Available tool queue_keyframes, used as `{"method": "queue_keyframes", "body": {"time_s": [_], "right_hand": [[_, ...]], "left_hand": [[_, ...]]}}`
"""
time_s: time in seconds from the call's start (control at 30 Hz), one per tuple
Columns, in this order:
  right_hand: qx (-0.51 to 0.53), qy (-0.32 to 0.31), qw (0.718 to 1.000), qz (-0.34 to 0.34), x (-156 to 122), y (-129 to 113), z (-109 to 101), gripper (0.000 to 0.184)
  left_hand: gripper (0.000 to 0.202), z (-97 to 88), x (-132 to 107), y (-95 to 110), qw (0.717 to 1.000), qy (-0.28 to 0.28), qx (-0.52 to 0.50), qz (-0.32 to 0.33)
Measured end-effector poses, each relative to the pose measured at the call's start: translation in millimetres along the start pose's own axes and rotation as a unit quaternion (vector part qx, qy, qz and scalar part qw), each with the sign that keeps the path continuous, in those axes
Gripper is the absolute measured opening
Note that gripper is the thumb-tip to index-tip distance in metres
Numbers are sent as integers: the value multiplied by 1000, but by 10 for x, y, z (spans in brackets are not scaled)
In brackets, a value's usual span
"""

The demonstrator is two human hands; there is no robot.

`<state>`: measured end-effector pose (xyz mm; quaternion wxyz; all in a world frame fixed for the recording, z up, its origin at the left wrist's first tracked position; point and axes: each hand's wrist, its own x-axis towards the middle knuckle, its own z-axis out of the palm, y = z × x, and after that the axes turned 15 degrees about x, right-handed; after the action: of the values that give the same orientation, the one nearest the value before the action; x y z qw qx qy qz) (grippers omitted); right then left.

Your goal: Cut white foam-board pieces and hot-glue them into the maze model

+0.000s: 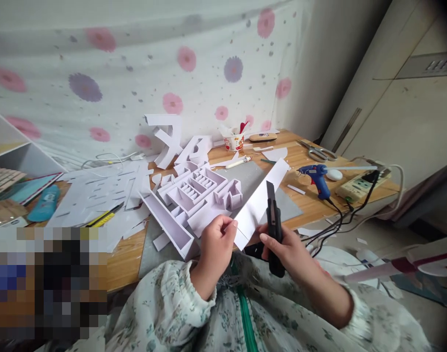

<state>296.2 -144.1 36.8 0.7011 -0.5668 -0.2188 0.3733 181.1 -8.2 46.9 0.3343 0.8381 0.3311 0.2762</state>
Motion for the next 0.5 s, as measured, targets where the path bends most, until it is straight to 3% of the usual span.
{"method": "queue_keyframes", "body": {"time_s": [0.13,0.27,0.4,0.5], "right_hand": [[74,70,995,-18,62,120,190,48],[76,100,990,-61,50,160,205,44],[-4,125,989,-80,147,-4,18,43],[-75,140,984,-81,356,-225,-212,41]], "left_hand": [[22,-32,-103,46,1000,-2,2,15],[23,-29,-180,33,999,-10,-12,33],[24,-29,-242,-49,997,-66,-29,33],[24,-59,-273,-109,996,-72,-25,40]]}}
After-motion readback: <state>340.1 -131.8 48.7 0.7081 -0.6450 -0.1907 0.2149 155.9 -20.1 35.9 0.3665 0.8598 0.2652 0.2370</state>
